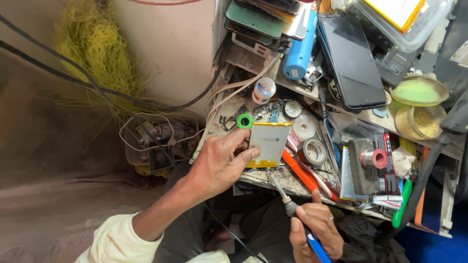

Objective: The person uses a soldering iron to heat and manipulate the connector area of a rectangular lithium-ion battery. They then peel back the battery's protective label and apply a small piece of yellow tape to the connector.

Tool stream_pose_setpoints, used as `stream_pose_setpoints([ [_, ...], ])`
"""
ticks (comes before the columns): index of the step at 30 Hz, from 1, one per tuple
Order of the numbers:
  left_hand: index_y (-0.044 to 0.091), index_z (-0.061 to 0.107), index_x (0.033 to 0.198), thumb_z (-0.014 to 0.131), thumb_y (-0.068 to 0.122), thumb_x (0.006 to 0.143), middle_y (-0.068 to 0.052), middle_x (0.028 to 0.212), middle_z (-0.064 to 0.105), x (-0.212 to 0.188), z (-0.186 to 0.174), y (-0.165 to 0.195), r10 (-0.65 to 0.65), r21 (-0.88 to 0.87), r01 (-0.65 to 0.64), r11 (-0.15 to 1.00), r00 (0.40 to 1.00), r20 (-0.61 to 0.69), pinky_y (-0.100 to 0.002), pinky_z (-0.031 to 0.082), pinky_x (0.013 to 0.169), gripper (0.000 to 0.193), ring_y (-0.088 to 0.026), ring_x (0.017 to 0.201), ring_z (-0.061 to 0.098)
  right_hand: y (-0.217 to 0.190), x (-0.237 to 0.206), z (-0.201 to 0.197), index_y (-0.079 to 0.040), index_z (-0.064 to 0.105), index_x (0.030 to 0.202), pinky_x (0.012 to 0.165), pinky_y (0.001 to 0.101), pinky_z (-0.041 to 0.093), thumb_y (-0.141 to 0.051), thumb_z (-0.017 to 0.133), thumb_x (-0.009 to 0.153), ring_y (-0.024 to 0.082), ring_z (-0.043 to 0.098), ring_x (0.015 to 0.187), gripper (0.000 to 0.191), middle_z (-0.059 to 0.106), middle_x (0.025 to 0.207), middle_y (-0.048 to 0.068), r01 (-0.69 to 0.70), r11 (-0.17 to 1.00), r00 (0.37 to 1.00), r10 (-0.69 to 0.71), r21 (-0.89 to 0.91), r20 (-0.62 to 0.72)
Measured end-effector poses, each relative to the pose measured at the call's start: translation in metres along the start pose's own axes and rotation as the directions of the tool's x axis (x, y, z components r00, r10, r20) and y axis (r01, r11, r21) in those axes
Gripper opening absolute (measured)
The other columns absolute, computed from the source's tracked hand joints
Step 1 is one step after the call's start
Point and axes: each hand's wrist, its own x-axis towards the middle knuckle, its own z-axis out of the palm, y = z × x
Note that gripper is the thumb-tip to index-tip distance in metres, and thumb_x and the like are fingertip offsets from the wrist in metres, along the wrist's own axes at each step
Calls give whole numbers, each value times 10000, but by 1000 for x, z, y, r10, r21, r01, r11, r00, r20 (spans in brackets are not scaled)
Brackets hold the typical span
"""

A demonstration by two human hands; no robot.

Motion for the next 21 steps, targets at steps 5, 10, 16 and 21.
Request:
stream_pose_setpoints([
  [5,-39,614,1079,697,126,942,-174,871,733,0,1,0,19,-15,-19,1000,1000,-5,-351,576,657,230,-268,790,778,3,-1,-1,-32,717,1072,1171,521,496,-36,687,868,194,694,907,206,699,916,71,1,1000,1000,0,27,-13],
  [10,-39,610,1079,700,123,944,-177,874,727,-1,2,-2,47,-2,-47,999,999,-11,-355,572,651,229,-269,796,774,5,-1,1,-39,721,1065,1148,510,503,-32,696,857,187,693,898,210,700,913,65,29,999,999,-28,27,-28],
  [16,-33,611,1084,703,134,939,-172,861,721,-1,2,-2,28,-1,-28,1000,1000,-13,-351,563,632,240,-261,757,765,1,1,3,-39,715,1058,1187,538,503,-9,698,833,182,687,880,228,694,897,59,35,999,999,-35,-3,-8],
  [21,-27,617,1092,704,151,941,-166,866,727,0,2,-1,23,12,-23,1000,1000,-9,-345,554,622,250,-256,746,761,-4,3,4,-43,701,1055,1193,547,492,-3,686,828,172,682,851,231,694,877,52,43,999,999,-42,-30,20],
])
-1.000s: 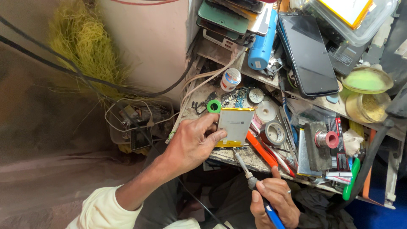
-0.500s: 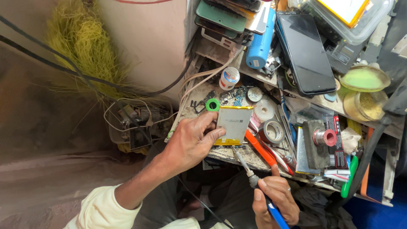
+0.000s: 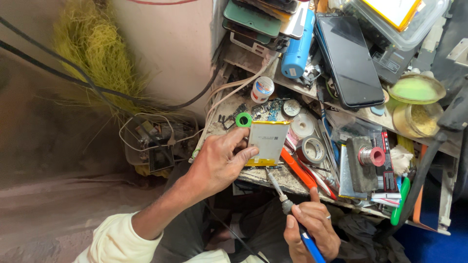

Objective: The person uses a soldering iron to heat and manipulate the connector area of a rectangular lithium-ion battery. They then peel back the battery's protective label and apply a small piece of yellow tape to the connector.

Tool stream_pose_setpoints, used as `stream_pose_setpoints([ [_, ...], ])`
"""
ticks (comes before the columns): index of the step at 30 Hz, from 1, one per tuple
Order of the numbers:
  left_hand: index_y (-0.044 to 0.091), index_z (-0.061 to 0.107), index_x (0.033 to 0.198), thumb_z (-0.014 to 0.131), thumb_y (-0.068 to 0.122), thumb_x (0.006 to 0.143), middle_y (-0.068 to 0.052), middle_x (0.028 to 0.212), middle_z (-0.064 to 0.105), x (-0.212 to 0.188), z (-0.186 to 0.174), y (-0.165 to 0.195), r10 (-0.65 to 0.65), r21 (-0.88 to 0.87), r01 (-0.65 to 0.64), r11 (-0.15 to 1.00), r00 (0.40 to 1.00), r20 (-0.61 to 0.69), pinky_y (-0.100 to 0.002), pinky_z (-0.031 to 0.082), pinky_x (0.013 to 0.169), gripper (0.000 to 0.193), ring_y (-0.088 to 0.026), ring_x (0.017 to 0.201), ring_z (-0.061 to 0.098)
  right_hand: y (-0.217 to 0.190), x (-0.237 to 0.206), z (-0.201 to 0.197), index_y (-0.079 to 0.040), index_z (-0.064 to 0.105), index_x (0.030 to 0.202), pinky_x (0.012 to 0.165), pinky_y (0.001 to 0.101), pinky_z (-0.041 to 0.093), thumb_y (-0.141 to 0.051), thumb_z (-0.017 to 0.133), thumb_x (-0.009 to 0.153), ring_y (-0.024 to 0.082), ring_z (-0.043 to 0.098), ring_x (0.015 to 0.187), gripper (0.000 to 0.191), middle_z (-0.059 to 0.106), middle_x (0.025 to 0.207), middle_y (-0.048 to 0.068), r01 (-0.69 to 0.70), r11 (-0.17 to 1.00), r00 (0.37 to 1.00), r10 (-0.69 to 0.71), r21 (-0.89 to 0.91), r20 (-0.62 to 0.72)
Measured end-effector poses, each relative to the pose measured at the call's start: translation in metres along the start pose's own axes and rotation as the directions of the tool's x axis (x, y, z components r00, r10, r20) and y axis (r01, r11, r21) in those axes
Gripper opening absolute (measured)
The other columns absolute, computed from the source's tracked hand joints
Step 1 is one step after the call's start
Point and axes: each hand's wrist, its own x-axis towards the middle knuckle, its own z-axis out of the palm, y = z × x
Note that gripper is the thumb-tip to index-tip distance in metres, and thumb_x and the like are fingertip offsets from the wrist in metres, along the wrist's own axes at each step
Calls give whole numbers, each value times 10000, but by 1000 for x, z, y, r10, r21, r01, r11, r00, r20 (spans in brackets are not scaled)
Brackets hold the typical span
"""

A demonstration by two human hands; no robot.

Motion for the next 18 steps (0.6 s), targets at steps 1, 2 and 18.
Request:
stream_pose_setpoints([
  [1,-26,622,1099,704,148,939,-166,874,729,0,0,0,8,4,-8,1000,1000,-6,-346,555,624,251,-257,754,762,0,0,1,-44,700,1054,1191,549,493,-4,686,830,172,681,849,228,694,877,53,3,1000,1000,-3,-3,0],
  [2,-24,626,1106,705,145,937,-167,881,731,0,0,1,17,7,-17,1000,1000,-12,-347,556,627,252,-259,762,763,-2,1,1,-44,698,1052,1188,552,494,-5,687,832,173,681,846,224,694,876,53,5,1000,1000,-5,-7,-2],
  [18,-28,633,1095,710,140,934,-171,872,739,-1,0,1,-6,2,6,1000,1000,-11,-343,574,636,245,-244,769,779,-7,3,9,-31,683,991,1178,566,499,9,675,811,173,661,783,185,664,808,54,34,999,998,-35,-29,-48],
])
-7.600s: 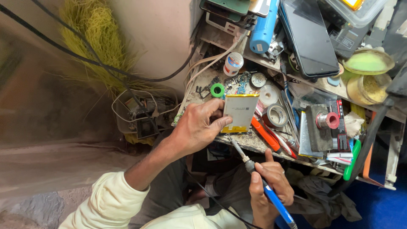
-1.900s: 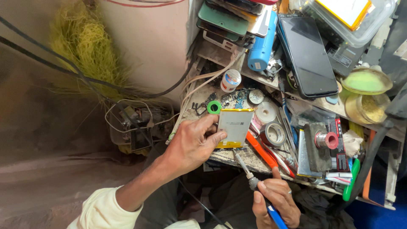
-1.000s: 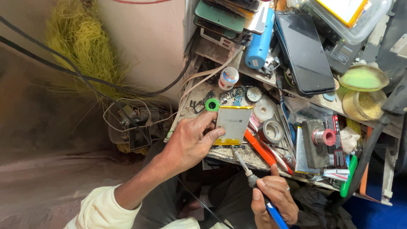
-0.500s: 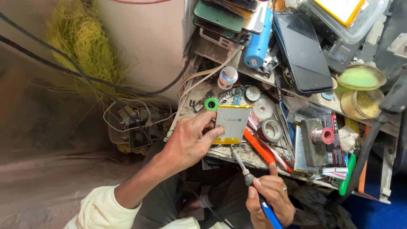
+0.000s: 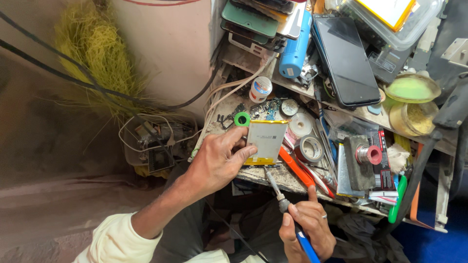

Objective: The person uses a soldering iron to heat and manipulate the connector area of a rectangular lithium-ion battery. They then peel back the battery's protective label and apply a small piece of yellow tape to the connector.

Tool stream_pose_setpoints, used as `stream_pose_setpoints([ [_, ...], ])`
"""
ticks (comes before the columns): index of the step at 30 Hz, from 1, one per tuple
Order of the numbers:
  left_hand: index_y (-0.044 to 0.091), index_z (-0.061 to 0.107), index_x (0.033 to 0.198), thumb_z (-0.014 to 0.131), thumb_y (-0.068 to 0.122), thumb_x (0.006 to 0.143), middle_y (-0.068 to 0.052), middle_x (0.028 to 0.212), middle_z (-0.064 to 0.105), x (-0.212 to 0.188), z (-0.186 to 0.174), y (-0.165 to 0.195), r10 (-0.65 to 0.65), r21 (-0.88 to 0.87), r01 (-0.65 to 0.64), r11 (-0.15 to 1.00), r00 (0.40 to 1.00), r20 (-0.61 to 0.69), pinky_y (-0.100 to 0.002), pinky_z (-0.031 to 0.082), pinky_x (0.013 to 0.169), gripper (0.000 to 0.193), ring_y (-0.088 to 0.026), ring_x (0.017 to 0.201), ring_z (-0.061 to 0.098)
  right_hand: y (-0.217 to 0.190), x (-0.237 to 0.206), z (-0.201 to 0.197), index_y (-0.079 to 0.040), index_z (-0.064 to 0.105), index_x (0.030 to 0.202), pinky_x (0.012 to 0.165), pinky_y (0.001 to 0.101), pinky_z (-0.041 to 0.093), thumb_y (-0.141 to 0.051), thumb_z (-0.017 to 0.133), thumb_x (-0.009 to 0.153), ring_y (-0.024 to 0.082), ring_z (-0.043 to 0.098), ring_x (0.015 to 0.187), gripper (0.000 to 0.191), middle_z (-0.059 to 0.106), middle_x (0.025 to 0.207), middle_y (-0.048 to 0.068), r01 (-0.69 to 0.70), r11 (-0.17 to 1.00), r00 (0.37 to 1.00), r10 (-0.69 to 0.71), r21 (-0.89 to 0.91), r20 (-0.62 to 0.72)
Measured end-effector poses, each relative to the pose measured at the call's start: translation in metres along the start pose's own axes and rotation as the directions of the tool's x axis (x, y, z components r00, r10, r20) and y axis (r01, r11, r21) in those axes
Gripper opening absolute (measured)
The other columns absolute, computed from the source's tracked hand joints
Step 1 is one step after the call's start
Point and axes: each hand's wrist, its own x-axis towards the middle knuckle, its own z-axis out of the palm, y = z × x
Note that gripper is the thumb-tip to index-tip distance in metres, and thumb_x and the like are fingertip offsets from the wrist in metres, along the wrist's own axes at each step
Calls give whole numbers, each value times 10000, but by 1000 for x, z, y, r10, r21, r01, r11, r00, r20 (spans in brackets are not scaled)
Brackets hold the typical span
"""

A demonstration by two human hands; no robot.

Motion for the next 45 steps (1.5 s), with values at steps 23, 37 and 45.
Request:
stream_pose_setpoints([
  [23,-32,635,1090,713,135,923,-161,860,733,0,0,0,-13,-8,13,1000,1000,-3,-333,571,628,249,-226,757,778,-2,-3,-2,-25,716,1059,1233,567,459,3,679,832,189,670,862,232,691,865,66,-68,995,997,70,75,-17],
  [37,-27,639,1106,705,133,929,-158,889,746,-1,2,-1,-28,-30,28,999,1000,1,-329,594,664,248,-230,817,799,-2,1,0,-19,705,1018,1195,567,489,49,662,773,178,656,803,258,670,825,63,-17,999,1000,18,27,-11],
  [45,-25,637,1119,708,133,931,-156,907,749,-1,0,2,-13,-41,13,999,1000,2,-326,591,662,256,-224,822,795,-5,1,-1,-16,702,1019,1199,566,490,41,677,792,177,660,807,235,672,829,61,-19,999,1000,20,38,-21],
])
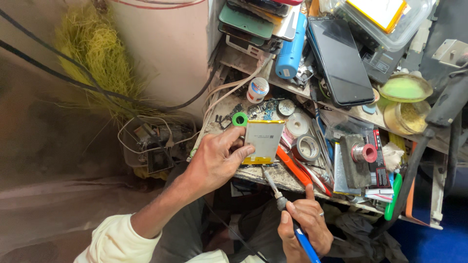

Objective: The person uses a soldering iron to heat and manipulate the connector area of a rectangular lithium-ion battery. They then peel back the battery's protective label and apply a small piece of yellow tape to the connector.

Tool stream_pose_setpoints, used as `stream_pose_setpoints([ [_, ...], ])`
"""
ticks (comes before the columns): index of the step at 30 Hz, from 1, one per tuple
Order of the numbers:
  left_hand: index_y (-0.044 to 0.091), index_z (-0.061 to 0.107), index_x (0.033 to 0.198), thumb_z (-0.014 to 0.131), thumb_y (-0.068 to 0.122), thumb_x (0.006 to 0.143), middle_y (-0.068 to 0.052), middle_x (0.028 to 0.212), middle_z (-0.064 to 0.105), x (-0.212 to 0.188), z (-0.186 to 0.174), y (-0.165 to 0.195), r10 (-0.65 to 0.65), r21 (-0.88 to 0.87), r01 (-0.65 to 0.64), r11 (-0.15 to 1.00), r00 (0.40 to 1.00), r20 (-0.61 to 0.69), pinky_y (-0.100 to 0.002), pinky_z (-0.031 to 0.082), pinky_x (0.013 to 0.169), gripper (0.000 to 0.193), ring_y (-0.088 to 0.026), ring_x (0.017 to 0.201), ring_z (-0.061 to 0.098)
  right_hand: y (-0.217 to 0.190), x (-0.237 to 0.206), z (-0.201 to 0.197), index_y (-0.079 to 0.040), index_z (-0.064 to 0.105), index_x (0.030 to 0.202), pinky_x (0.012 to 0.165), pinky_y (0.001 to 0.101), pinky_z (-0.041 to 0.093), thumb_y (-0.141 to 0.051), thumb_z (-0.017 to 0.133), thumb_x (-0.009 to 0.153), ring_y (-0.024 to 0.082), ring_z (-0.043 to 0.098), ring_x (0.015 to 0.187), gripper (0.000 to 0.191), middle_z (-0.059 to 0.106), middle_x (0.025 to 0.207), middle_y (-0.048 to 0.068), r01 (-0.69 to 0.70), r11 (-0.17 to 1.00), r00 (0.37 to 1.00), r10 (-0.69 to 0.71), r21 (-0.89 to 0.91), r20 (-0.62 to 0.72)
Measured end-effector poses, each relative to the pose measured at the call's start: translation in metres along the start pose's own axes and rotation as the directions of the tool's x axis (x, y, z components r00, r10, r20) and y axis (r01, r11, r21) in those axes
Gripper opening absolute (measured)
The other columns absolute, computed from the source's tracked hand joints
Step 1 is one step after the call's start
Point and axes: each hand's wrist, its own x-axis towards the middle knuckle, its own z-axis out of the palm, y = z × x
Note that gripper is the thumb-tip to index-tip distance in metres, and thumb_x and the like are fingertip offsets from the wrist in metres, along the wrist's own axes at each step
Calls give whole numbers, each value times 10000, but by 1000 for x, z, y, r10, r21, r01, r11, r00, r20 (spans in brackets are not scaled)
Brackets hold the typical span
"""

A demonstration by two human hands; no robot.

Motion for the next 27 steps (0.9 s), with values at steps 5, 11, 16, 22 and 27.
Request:
stream_pose_setpoints([
  [5,-26,638,1131,713,133,919,-159,897,745,0,0,2,-24,7,24,1000,1000,0,-329,577,628,275,-223,769,786,0,-2,-3,-14,711,1036,1205,563,493,7,668,826,189,676,855,216,684,878,72,-49,998,998,50,29,-28],
  [11,-33,633,1120,717,129,927,-164,899,738,0,0,-1,20,30,-19,999,1000,-9,-326,582,643,265,-224,793,785,2,-3,-1,-18,717,1039,1196,558,508,6,666,823,189,678,857,223,681,875,71,-35,999,998,36,14,-45],
  [16,-34,636,1117,714,130,923,-163,887,739,0,0,-1,3,20,-3,1000,1000,-3,-330,574,629,266,-228,764,781,-1,1,-3,-11,703,1010,1185,560,507,21,666,792,182,672,820,223,674,857,79,-46,999,999,46,5,-9],
  [22,-33,638,1108,712,131,930,-159,878,739,1,0,-2,12,12,-11,1000,1000,-2,-328,581,647,253,-224,778,785,-1,3,-1,-3,695,994,1182,565,509,36,672,794,183,669,808,205,670,830,78,-17,1000,1000,17,-7,2],
  [27,-35,643,1110,719,136,923,-164,880,741,1,0,-2,5,36,-5,999,1000,-3,-334,576,643,264,-231,768,779,0,-1,-2,0,704,1017,1186,560,509,12,664,822,190,672,849,200,676,879,98,-51,998,998,52,20,-39],
])
